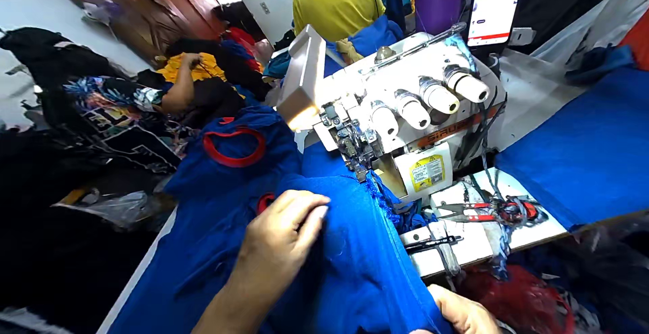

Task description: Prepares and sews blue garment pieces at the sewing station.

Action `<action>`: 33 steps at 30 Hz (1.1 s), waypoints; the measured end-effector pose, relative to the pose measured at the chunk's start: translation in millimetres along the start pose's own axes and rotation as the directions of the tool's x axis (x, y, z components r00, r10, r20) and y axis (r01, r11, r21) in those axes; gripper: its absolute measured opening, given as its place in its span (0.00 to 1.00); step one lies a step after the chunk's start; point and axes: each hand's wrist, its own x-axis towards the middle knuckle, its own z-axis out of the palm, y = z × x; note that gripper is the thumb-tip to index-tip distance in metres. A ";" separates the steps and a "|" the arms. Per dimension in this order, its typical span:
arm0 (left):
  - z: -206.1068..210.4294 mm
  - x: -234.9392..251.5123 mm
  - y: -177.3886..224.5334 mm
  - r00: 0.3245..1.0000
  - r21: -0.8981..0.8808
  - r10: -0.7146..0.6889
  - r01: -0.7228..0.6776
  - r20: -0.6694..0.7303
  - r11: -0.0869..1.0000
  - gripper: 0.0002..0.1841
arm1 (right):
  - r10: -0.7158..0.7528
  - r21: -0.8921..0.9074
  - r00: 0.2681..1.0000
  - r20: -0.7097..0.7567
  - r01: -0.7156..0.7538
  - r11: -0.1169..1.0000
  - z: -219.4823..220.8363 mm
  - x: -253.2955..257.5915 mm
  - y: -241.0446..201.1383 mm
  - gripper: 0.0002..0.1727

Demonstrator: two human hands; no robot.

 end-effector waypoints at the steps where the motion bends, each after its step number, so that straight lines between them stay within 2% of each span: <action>1: 2.5 0.0 7.0 1.000 -0.023 0.018 -0.017 0.018 1.000 0.16 | 0.019 0.031 1.000 -0.019 -0.019 0.999 2.8 1.0 2.8 0.11; 4: 14.9 4.0 13.7 0.992 0.086 0.124 -0.124 0.004 0.989 0.14 | 0.009 0.066 0.999 -0.041 -0.007 0.998 2.9 4.1 1.5 0.10; 7: 13.8 8.9 10.3 0.991 0.139 0.134 -0.134 0.012 0.981 0.11 | -0.081 0.014 0.997 0.014 0.081 0.997 -6.9 3.1 -6.1 0.10; 9: 9.4 9.3 8.2 0.991 0.104 0.130 -0.133 0.031 0.986 0.12 | -0.088 -0.006 0.995 0.056 0.088 0.996 -9.5 2.0 -7.0 0.10; 13: 15.4 7.1 22.9 0.986 -0.102 0.156 -0.148 0.066 0.984 0.17 | -0.046 0.011 0.997 0.065 0.045 0.999 -4.2 -1.4 -1.2 0.10; 16: 35.5 2.0 39.7 0.996 -0.037 0.075 -0.077 -0.055 0.996 0.18 | -0.056 0.017 0.997 0.047 0.055 0.998 -6.4 -1.8 -0.1 0.10; 19: 46.8 -1.0 44.5 0.995 0.034 -0.034 0.037 -0.095 0.999 0.24 | -0.068 0.002 0.997 0.044 0.068 0.998 -14.7 -2.2 -1.2 0.09; 23: 49.8 4.2 52.3 0.996 0.109 -0.061 0.068 -0.069 0.992 0.25 | -0.004 0.035 1.000 0.026 0.003 0.999 -13.4 -1.3 2.5 0.11; 26: 52.3 8.4 61.2 0.994 0.145 -0.098 0.105 -0.056 0.984 0.26 | -0.056 0.009 0.997 0.054 0.055 0.998 -9.1 0.3 0.9 0.10; 30: 54.6 10.1 62.1 0.992 0.136 -0.115 0.122 -0.058 0.983 0.26 | -0.087 -0.011 0.994 0.069 0.088 0.996 -5.9 1.8 1.5 0.10; 33: 46.1 13.0 63.3 0.991 0.086 -0.134 0.133 0.012 0.987 0.25 | -0.083 0.019 0.993 0.084 0.081 0.997 -2.6 2.0 0.3 0.10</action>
